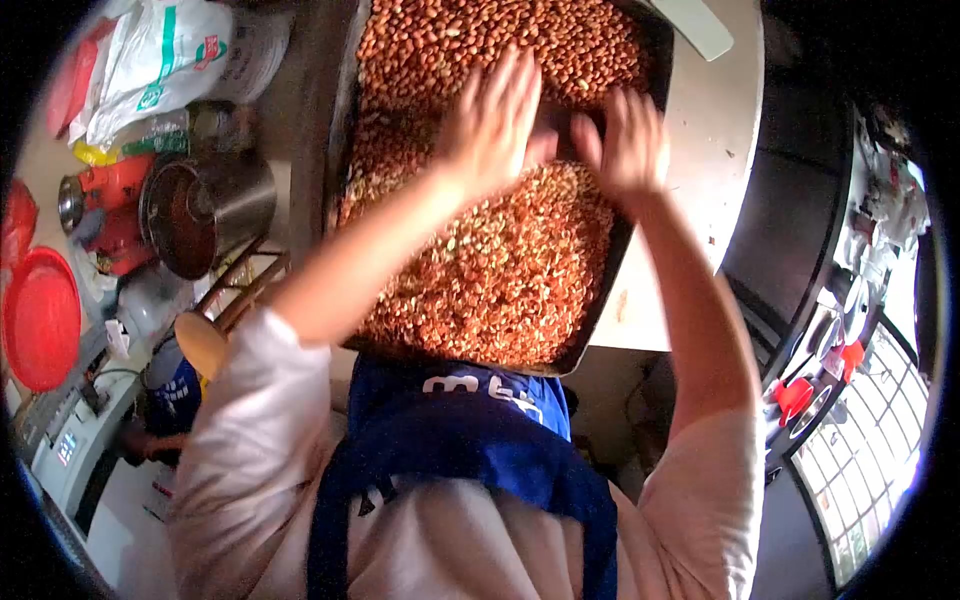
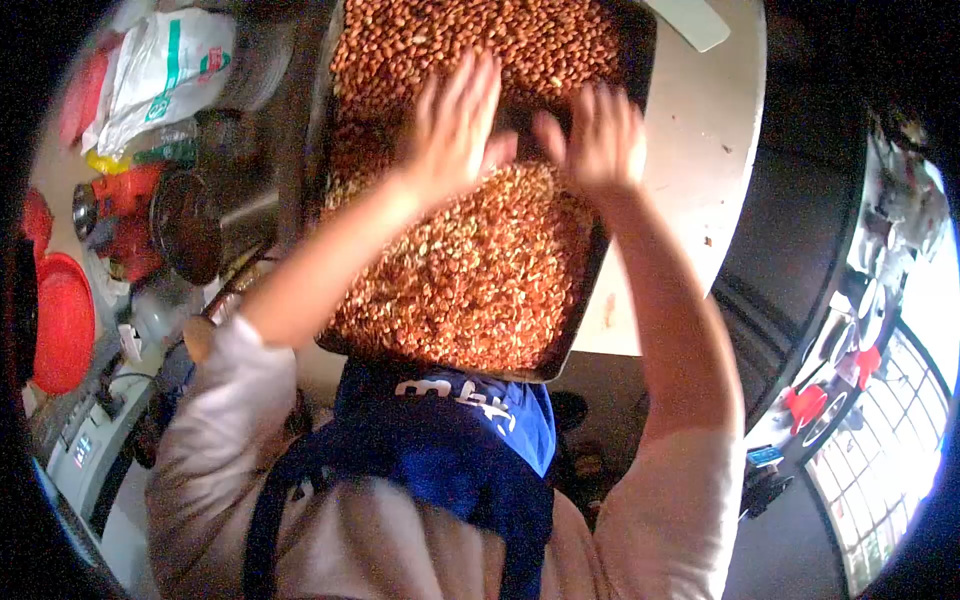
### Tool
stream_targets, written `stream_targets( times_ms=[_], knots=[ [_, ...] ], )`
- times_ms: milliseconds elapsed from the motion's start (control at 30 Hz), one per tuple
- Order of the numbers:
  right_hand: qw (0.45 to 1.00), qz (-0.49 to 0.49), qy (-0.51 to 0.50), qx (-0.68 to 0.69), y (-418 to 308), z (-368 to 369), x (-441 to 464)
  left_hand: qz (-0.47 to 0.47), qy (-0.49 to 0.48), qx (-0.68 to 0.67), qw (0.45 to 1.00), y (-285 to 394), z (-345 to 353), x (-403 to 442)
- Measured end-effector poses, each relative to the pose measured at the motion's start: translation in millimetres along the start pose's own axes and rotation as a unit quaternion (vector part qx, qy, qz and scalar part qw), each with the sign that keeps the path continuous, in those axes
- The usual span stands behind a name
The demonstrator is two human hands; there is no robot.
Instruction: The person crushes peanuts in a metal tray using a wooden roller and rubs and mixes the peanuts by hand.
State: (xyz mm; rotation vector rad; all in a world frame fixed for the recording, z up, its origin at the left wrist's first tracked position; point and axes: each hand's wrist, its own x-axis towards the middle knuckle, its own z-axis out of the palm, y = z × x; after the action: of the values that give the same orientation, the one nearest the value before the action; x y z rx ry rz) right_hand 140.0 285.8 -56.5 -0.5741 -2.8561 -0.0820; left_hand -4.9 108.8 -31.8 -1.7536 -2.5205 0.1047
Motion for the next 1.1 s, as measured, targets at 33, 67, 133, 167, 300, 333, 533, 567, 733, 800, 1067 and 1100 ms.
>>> stream_targets(
  times_ms=[33, 67, 133, 167, 300, 333, 533, 567, 733, 800, 1067, 1100],
  knots=[
    [0.999, 0.021, 0.024, 0.002, 12.5, 9.1, 41.3, -0.038, 0.023, 0.036, 0.998, -13.8, 6.7, 35.6],
    [0.999, 0.003, -0.004, 0.049, 27.0, 5.0, 80.6, -0.05, 0.08, 0.034, 0.995, -33.9, 9.0, 67.7],
    [0.992, 0.055, -0.046, 0.106, 33.5, -4.0, 129.2, -0.077, 0.095, -0.034, 0.992, -54.3, 4.0, 94.8],
    [0.991, -0.013, 0.13, -0.028, 49.9, 41.6, 125.7, -0.086, 0.077, -0.056, 0.992, -55.9, 3.6, 95.9],
    [0.995, -0.042, 0.08, -0.051, 41.9, 26.2, 68.8, -0.057, 0.175, -0.196, 0.963, -17.1, 18.0, 48.3],
    [0.981, -0.104, 0.164, -0.017, 42.4, 29.8, 41.2, -0.032, 0.075, -0.159, 0.984, -6.7, 11.9, 30.5],
    [0.997, -0.006, 0.019, 0.073, -12.4, -31.9, -33.0, 0.073, 0.021, -0.055, 0.996, 22.8, -14.4, -47.7],
    [0.996, 0.008, -0.032, 0.085, -4.2, -28.8, -21.6, 0.061, 0.011, -0.059, 0.996, 16.6, -7.3, -31.1],
    [0.988, 0.034, -0.143, 0.041, 41.6, 12.7, 99.6, -0.067, -0.002, -0.09, 0.994, -39.1, -5.0, 86.2],
    [0.99, 0.025, -0.11, 0.081, 64.5, 33.6, 102.8, -0.079, -0.109, -0.115, 0.984, -42.0, -28.4, 95.1],
    [0.997, -0.025, -0.007, 0.069, -12.6, -45.9, -20.9, 0.064, 0.047, -0.079, 0.994, 16.1, 6.1, -23.6],
    [0.997, -0.022, -0.022, 0.064, -9.0, -41.7, -19.1, 0.055, 0.083, -0.101, 0.99, 15.5, 14.0, -17.6]
  ],
)
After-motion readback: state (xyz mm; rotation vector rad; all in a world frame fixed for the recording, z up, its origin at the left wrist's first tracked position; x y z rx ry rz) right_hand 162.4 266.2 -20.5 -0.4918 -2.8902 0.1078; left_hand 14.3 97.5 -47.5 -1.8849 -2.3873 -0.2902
